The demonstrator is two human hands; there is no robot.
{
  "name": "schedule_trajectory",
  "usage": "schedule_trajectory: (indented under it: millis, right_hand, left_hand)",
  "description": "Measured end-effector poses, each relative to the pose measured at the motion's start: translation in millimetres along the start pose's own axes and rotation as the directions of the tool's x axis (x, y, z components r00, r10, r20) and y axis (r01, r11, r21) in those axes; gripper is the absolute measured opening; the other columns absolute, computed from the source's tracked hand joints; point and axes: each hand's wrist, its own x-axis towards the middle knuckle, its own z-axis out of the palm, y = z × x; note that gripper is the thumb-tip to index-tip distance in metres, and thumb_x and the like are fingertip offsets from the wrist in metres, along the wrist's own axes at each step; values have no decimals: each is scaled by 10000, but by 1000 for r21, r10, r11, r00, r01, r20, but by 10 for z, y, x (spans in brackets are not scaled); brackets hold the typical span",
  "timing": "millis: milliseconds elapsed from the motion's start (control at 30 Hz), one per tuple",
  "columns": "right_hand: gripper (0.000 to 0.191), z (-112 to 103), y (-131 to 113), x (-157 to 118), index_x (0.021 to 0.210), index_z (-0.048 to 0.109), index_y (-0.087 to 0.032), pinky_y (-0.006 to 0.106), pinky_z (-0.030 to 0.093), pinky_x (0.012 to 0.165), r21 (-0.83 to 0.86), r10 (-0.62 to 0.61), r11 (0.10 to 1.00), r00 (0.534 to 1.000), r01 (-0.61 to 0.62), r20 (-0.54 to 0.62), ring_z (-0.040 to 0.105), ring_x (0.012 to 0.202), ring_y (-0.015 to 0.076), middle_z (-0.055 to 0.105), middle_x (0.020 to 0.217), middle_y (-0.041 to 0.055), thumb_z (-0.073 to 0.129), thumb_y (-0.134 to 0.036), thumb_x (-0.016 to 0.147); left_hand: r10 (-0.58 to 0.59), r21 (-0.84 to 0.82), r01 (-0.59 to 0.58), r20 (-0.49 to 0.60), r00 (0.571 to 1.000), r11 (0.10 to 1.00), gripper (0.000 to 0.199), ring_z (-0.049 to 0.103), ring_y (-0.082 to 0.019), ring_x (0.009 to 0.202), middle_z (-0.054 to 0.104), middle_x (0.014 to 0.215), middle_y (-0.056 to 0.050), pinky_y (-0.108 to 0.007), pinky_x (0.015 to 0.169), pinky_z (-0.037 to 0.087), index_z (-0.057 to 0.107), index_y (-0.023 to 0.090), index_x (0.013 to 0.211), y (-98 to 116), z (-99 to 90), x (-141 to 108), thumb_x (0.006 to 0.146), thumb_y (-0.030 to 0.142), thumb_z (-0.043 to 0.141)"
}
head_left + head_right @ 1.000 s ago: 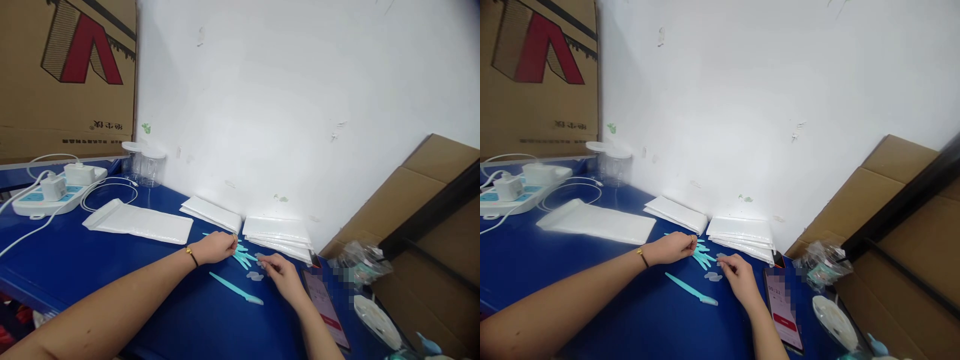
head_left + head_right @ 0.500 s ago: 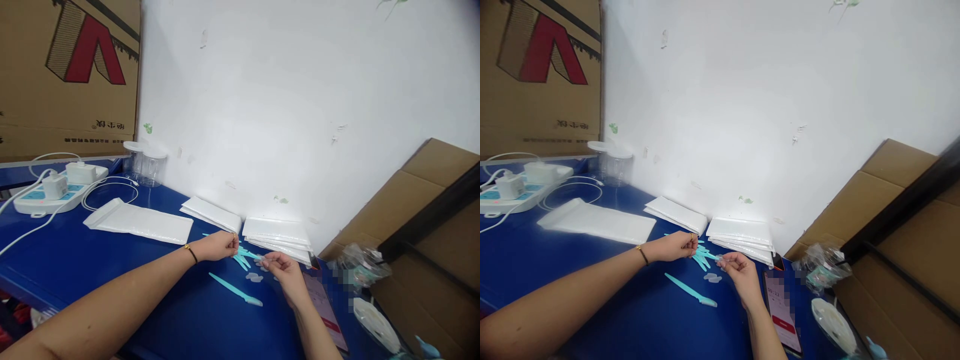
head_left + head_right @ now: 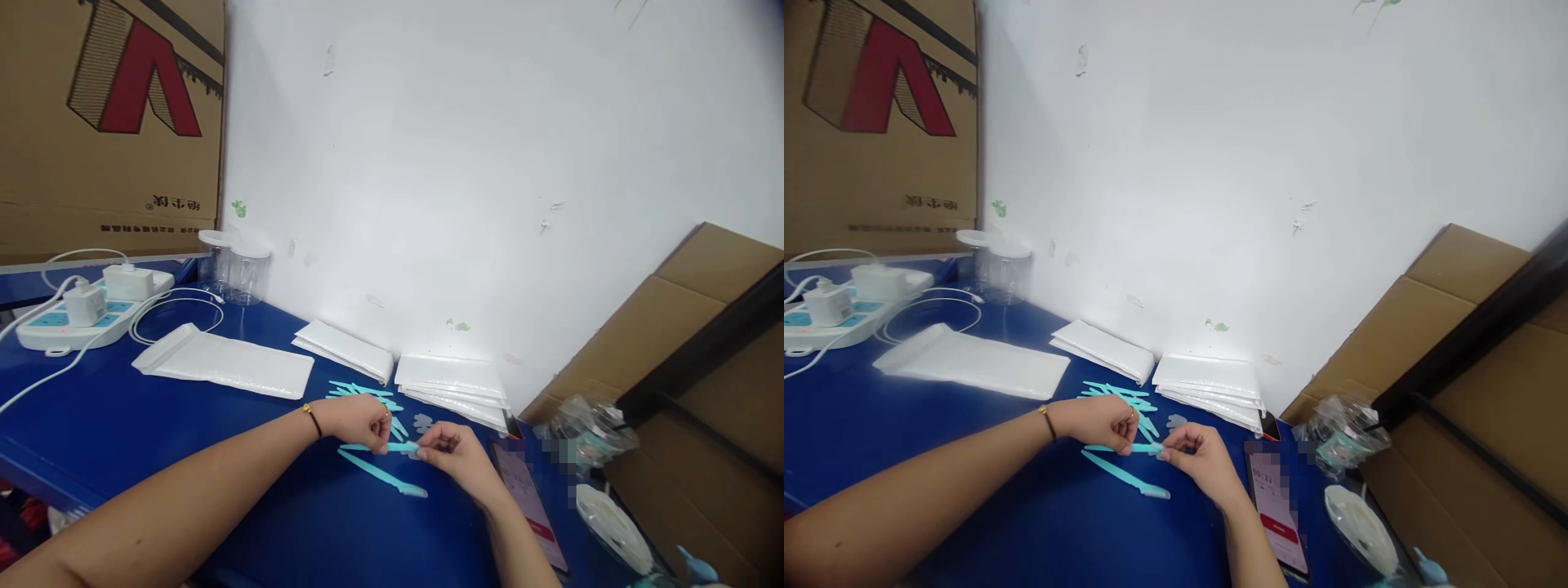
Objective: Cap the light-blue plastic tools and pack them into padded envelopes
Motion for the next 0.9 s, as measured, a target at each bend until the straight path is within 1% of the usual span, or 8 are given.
schedule_trajectory:
  millis: [100, 167, 333, 500, 633, 700, 800, 900]
  right_hand:
    - [161, -37, -34, -14, 778, 680, -173, 259, 421, 595, -299, -70, 952, 998, 64, -8, 557, 643, 151, 638, 727, 27, 685, -325, 724]
    - [93, -49, -23, -23, 767, 674, -189, 252, 402, 589, -442, -97, 893, 995, 86, -1, 520, 635, 140, 599, 747, 14, 666, -271, 725]
    - [39, -66, 69, -44, 748, 630, -197, 231, 366, 555, -546, -41, 835, 997, 66, 58, 454, 595, 115, 529, 756, -2, 614, -185, 714]
    - [73, -83, 86, -57, 798, 559, -195, 206, 330, 515, -496, 38, 868, 995, 14, 94, 416, 564, 107, 478, 652, -32, 553, -165, 732]
    - [192, -67, 36, -51, 975, 558, -233, 219, 366, 562, -440, -58, 894, 996, 81, 65, 422, 594, 110, 496, 739, -24, 504, -211, 792]
    - [142, -63, 32, -31, 929, 575, -225, 227, 367, 557, -402, -87, 912, 996, 83, 9, 430, 592, 114, 495, 719, -20, 494, -270, 822]
    - [212, -77, 86, 20, 873, 586, -185, 242, 385, 539, -238, -13, 971, 998, 0, -54, 487, 558, 123, 519, 641, -12, 501, -376, 840]
    - [338, -104, 189, 73, 962, 590, -157, 271, 437, 590, -59, 42, 997, 996, -47, -78, 576, 606, 157, 578, 654, 11, 593, -441, 781]
  left_hand:
    - [21, 210, 5, -119, 993, 978, 181, 599, -150, 675, 649, 743, 12, -219, 554, 395, 628, 212, 821, -5, -5, -6, 715, 356, 657]
    - [72, 367, 14, -219, 973, 930, 166, 606, -173, 777, 653, 835, -3, -242, 635, 412, 634, 221, 860, -41, -22, 2, 735, 327, 653]
    - [119, 553, 102, -349, 930, 827, 236, 574, -224, 968, 616, 1052, -44, -302, 787, 418, 615, 232, 992, -174, -56, 34, 757, 246, 639]
    - [115, 571, 107, -338, 934, 814, 174, 587, -207, 914, 627, 995, -44, -288, 767, 421, 611, 217, 954, -216, -50, 59, 786, 260, 614]
    - [99, 564, 109, -324, 941, 818, 103, 586, -195, 888, 633, 942, -32, -275, 747, 408, 623, 208, 871, -214, -58, 71, 789, 271, 626]
    - [98, 546, 110, -337, 936, 831, 106, 578, -195, 908, 634, 938, -29, -273, 758, 399, 622, 209, 867, -213, -66, 75, 784, 273, 636]
    - [103, 518, 98, -347, 932, 850, 79, 577, -187, 903, 641, 908, -14, -271, 770, 385, 619, 214, 840, -200, -76, 76, 782, 265, 637]
    - [93, 475, 87, -342, 935, 876, 65, 586, -169, 854, 650, 867, 3, -270, 780, 376, 614, 217, 839, -173, -78, 75, 797, 267, 613]
